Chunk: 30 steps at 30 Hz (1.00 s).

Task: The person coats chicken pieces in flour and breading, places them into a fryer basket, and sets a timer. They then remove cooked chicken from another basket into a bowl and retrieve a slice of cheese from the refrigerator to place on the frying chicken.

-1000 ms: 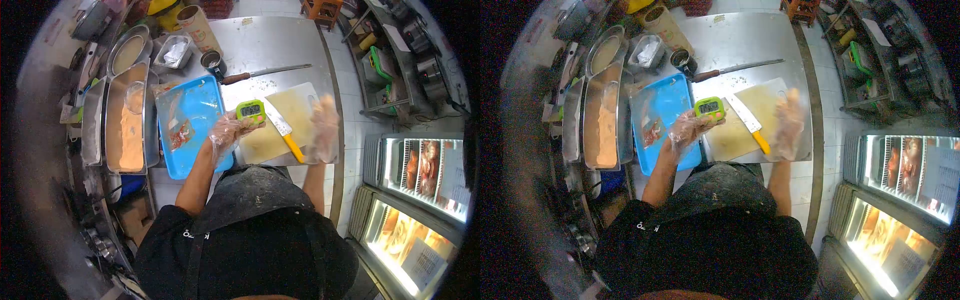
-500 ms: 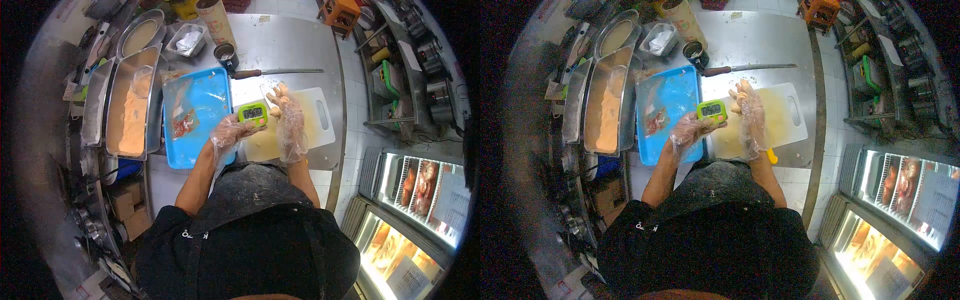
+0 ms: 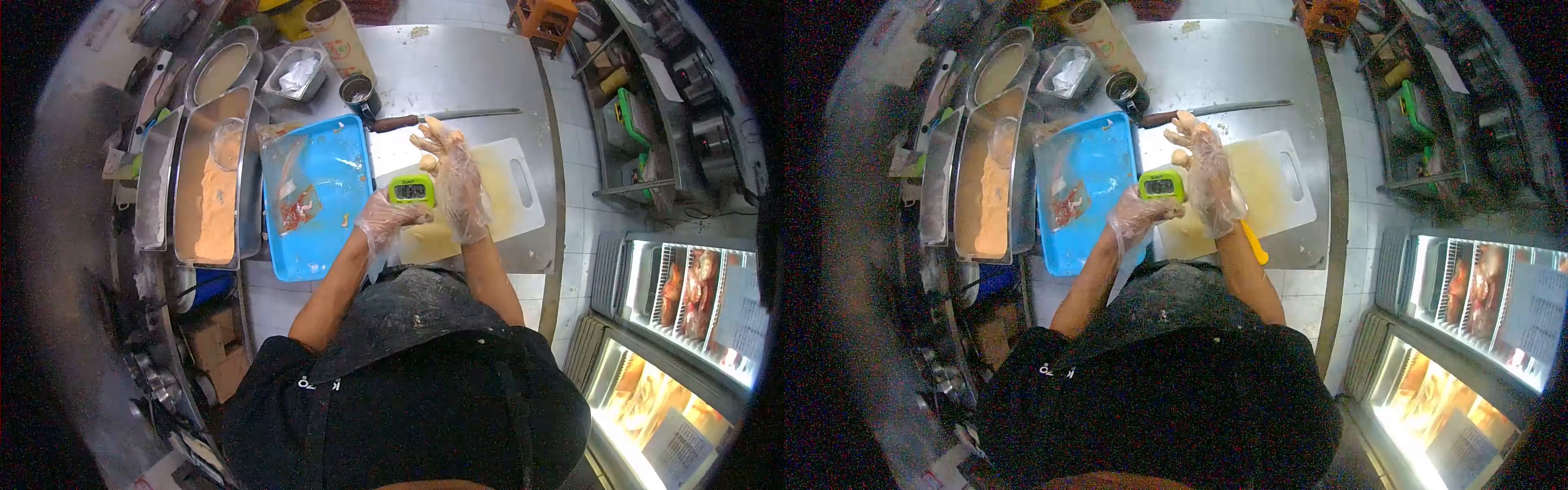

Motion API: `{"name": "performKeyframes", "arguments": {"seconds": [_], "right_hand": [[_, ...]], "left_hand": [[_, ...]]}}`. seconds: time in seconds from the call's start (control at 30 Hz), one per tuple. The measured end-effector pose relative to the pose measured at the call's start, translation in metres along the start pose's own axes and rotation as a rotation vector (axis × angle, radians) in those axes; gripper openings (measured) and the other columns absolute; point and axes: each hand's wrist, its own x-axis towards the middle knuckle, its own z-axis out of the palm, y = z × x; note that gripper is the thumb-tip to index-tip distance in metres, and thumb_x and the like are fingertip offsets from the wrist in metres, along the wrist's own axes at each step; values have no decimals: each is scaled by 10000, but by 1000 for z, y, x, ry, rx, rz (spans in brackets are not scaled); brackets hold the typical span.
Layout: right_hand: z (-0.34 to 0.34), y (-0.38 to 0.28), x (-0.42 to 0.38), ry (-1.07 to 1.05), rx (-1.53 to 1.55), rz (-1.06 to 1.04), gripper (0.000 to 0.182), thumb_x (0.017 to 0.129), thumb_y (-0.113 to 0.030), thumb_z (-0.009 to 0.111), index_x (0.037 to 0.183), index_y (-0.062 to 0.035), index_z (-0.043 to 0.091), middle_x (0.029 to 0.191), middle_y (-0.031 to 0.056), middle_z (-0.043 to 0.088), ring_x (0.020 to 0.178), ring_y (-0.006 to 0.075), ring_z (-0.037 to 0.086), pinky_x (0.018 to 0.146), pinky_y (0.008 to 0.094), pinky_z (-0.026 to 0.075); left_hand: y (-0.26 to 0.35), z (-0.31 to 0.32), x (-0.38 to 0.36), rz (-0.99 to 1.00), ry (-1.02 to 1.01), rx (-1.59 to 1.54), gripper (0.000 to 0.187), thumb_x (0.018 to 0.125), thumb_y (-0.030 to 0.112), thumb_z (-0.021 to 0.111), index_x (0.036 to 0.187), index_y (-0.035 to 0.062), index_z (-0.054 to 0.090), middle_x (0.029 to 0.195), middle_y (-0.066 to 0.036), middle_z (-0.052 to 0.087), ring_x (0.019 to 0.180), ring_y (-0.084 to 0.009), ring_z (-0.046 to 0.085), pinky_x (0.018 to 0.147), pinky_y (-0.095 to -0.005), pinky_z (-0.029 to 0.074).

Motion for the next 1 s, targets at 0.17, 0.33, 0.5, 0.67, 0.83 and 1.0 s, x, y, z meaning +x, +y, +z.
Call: {"name": "performKeyframes", "arguments": {"seconds": [0.17, 0.33, 0.5, 0.67, 0.83, 1.0], "right_hand": [[-13, -1, -10, 57, 2, 45, 627, 899, -491, 306, 1284, 1, 362, 1274, 166, 405, 1141, 237, 430, 912, 336, 321], [-58, 23, -31, 220, 14, 106, 560, 922, -412, 310, 1255, 33, 380, 1254, 153, 426, 1122, 229, 439, 909, 328, 346], [-97, 31, -64, 383, -182, 161, 501, 941, -372, 283, 1236, 16, 396, 1195, 164, 468, 1070, 227, 491, 848, 308, 414], [-124, 40, -76, 438, -145, 101, 525, 938, -373, 294, 1242, 46, 379, 1205, 169, 449, 1075, 242, 487, 872, 321, 404], [-115, 31, -83, 498, -289, 57, 450, 934, -330, 359, 1208, 16, 443, 1152, 118, 494, 1028, 202, 491, 798, 277, 402], [-75, 37, -79, 283, -376, 112, 474, 921, -363, 379, 1211, 5, 450, 1149, 109, 504, 1009, 199, 510, 756, 275, 415]], "left_hand": [[-2, -6, 2, -5, 63, 32, 338, 687, 17, 697, 990, -32, 557, 892, -144, 629, 726, -189, 631, 649, -277, 536], [-28, -28, 37, -26, 136, -75, 297, 719, 63, 677, 984, -17, 570, 864, -111, 630, 725, -175, 619, 651, -287, 529], [-73, -89, 164, 69, 267, 290, 311, 649, 116, 720, 910, -5, 603, 805, -107, 639, 684, -187, 618, 548, -283, 513], [-45, -77, 194, -17, 523, 735, 327, 619, 184, 748, 843, -19, 623, 741, -117, 633, 614, -181, 605, 518, -293, 489], [-30, -62, 171, -181, 493, 472, 239, 727, 217, 607, 828, 0, 624, 744, -126, 612, 575, -166, 578, 461, -309, 450], [-53, -82, 98, 36, 474, 332, 349, 785, 249, 602, 1047, 24, 549, 866, -94, 596, 698, -158, 579, 570, -310, 479]]}}
